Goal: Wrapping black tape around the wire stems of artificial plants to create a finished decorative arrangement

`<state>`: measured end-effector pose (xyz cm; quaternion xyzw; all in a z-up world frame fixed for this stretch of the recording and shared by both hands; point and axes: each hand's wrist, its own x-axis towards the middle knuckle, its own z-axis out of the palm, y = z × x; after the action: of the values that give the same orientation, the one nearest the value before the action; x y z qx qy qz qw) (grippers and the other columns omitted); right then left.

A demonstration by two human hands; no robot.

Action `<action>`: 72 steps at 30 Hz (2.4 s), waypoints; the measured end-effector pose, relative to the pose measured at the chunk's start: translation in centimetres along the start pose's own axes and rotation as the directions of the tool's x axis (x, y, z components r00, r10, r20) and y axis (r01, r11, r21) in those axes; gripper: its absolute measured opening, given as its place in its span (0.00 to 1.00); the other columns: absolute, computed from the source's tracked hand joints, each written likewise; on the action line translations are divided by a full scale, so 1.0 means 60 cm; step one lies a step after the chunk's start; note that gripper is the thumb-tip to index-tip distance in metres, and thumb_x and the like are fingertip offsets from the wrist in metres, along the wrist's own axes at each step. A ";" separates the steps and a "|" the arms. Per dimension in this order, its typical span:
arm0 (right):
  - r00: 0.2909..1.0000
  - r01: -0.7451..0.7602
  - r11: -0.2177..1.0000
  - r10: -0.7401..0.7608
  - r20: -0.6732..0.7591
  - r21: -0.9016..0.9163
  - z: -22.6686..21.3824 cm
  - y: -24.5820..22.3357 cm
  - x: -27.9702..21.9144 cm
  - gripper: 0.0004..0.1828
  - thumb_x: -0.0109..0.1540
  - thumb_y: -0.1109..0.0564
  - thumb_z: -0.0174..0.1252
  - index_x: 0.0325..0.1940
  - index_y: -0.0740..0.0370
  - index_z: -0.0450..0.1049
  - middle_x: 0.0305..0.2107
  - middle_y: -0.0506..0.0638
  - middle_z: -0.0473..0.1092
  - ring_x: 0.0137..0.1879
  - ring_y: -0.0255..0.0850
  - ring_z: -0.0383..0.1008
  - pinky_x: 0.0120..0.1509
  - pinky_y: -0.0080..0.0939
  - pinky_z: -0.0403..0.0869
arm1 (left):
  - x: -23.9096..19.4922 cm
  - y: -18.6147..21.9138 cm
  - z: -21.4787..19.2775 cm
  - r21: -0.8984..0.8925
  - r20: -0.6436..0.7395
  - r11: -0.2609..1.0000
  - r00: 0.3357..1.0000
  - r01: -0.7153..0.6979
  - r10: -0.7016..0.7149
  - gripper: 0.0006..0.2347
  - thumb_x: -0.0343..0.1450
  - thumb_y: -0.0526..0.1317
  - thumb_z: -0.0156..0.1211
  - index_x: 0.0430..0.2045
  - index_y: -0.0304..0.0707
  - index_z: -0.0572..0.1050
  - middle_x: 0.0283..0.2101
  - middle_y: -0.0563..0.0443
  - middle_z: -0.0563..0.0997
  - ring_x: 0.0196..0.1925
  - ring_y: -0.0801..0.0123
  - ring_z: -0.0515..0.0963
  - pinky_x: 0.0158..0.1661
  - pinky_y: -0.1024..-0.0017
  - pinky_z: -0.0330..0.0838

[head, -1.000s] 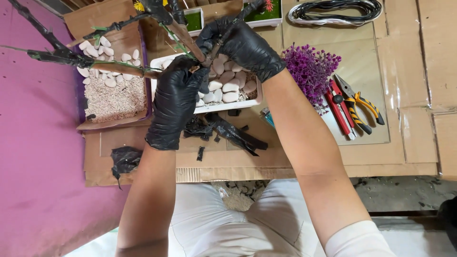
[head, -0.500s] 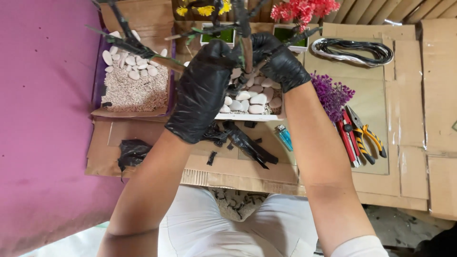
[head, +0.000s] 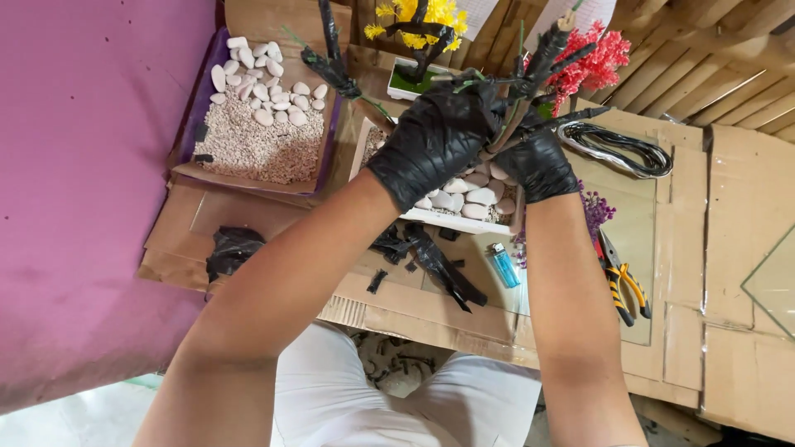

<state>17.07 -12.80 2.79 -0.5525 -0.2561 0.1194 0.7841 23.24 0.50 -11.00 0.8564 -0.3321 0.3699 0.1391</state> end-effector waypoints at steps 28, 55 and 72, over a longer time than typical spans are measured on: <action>0.777 0.047 0.913 -0.289 -0.560 -0.405 0.110 -0.018 -0.226 0.08 0.66 0.62 0.56 0.48 0.58 0.77 0.41 0.54 0.75 0.48 0.41 0.78 0.57 0.39 0.79 | -0.059 0.073 -0.104 -0.076 -0.062 0.924 0.923 0.376 -0.380 0.18 0.70 0.53 0.54 0.50 0.46 0.70 0.52 0.45 0.71 0.57 0.54 0.69 0.58 0.55 0.57; 0.664 -0.298 0.821 -0.188 -0.723 -0.487 0.170 0.018 -0.158 0.05 0.54 0.56 0.73 0.30 0.56 0.82 0.19 0.50 0.76 0.25 0.32 0.75 0.31 0.32 0.72 | -0.138 0.191 -0.171 0.251 -0.123 0.910 0.944 0.329 -0.307 0.15 0.71 0.43 0.57 0.52 0.45 0.73 0.45 0.46 0.80 0.52 0.56 0.80 0.54 0.59 0.75; 0.760 -0.177 0.612 -0.413 -0.502 -0.771 0.171 -0.016 -0.231 0.01 0.63 0.58 0.67 0.37 0.53 0.80 0.24 0.50 0.78 0.38 0.45 0.82 0.43 0.41 0.76 | -0.010 0.217 -0.336 -0.545 0.108 0.536 0.688 0.645 -0.717 0.06 0.74 0.46 0.57 0.29 0.55 0.80 0.14 0.63 0.79 0.29 0.69 0.85 0.39 0.72 0.80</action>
<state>-0.14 -11.37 2.61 -0.8224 -0.0384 -0.2549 0.5071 3.28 0.90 2.33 0.8148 -0.0525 0.2302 0.5295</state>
